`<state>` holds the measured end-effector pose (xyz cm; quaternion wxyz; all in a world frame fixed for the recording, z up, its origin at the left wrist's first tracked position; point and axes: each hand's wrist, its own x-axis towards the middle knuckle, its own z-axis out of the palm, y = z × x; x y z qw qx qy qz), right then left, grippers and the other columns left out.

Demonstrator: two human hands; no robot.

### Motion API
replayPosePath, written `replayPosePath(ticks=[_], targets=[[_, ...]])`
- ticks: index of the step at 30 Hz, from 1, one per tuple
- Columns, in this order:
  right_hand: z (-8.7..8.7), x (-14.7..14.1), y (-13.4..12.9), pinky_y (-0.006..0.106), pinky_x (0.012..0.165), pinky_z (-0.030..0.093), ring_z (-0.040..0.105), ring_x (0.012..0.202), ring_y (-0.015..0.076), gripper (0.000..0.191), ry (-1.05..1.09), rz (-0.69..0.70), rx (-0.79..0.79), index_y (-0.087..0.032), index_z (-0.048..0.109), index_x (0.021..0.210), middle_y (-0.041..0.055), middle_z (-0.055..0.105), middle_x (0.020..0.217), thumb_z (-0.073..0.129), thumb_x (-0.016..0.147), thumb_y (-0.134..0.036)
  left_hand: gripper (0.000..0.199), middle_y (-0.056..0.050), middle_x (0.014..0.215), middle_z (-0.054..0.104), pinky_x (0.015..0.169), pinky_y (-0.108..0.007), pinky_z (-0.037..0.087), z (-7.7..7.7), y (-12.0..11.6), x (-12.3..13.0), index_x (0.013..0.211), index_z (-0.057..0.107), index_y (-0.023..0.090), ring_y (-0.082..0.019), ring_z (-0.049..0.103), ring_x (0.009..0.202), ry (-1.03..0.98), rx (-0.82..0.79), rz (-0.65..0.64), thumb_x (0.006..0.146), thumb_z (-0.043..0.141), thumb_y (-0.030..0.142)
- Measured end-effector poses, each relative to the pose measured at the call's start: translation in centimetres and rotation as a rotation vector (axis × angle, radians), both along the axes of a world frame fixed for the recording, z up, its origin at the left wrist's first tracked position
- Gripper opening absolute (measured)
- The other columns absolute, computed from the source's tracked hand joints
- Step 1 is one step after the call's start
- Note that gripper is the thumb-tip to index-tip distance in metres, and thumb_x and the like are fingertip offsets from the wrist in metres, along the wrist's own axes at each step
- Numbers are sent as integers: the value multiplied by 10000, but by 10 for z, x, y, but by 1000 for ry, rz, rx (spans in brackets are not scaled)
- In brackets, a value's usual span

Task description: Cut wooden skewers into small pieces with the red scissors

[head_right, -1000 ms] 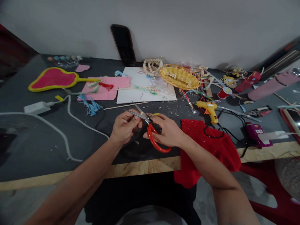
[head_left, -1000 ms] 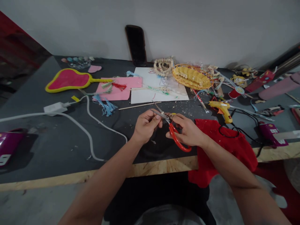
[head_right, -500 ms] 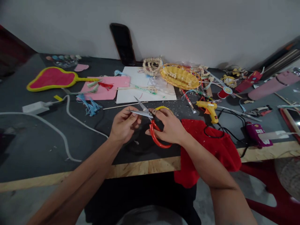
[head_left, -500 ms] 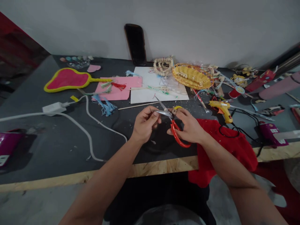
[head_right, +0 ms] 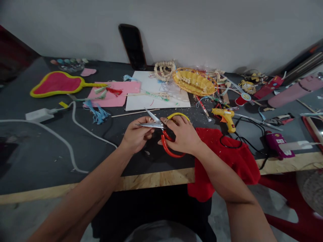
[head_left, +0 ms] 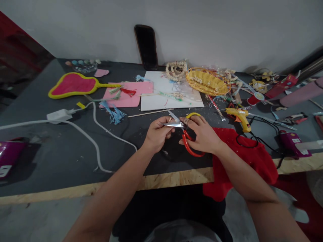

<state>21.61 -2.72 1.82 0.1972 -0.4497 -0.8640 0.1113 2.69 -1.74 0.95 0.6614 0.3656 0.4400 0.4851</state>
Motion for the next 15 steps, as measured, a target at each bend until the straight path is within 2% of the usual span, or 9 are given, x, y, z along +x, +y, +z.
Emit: replayPosePath(ticks=[4,10,15], targets=[[-1,0,1,489,1041,415,471,1162,315,768,-20,-22,-11,-187,459,1393,141,546,1186,614,778,-619,217,53,502,504,374,-146,194,-1,1,0,674,570,152,-11,309,377,5,23,-17,648,743,281],[-4,0,2,549,991,430,465,1163,352,774,-68,-130,-7,-208,457,1395,144,554,1184,617,766,-630,236,57,519,505,371,-154,183,-4,3,0,783,612,142,-7,290,362,-36,23,-39,674,740,308],[-5,2,5,517,1022,424,496,1158,316,713,76,-172,56,-183,460,1368,140,571,1183,591,805,-601,232,45,530,518,359,-156,157,-4,6,-1,833,625,122,-3,278,352,47,-58,-18,706,727,287]])
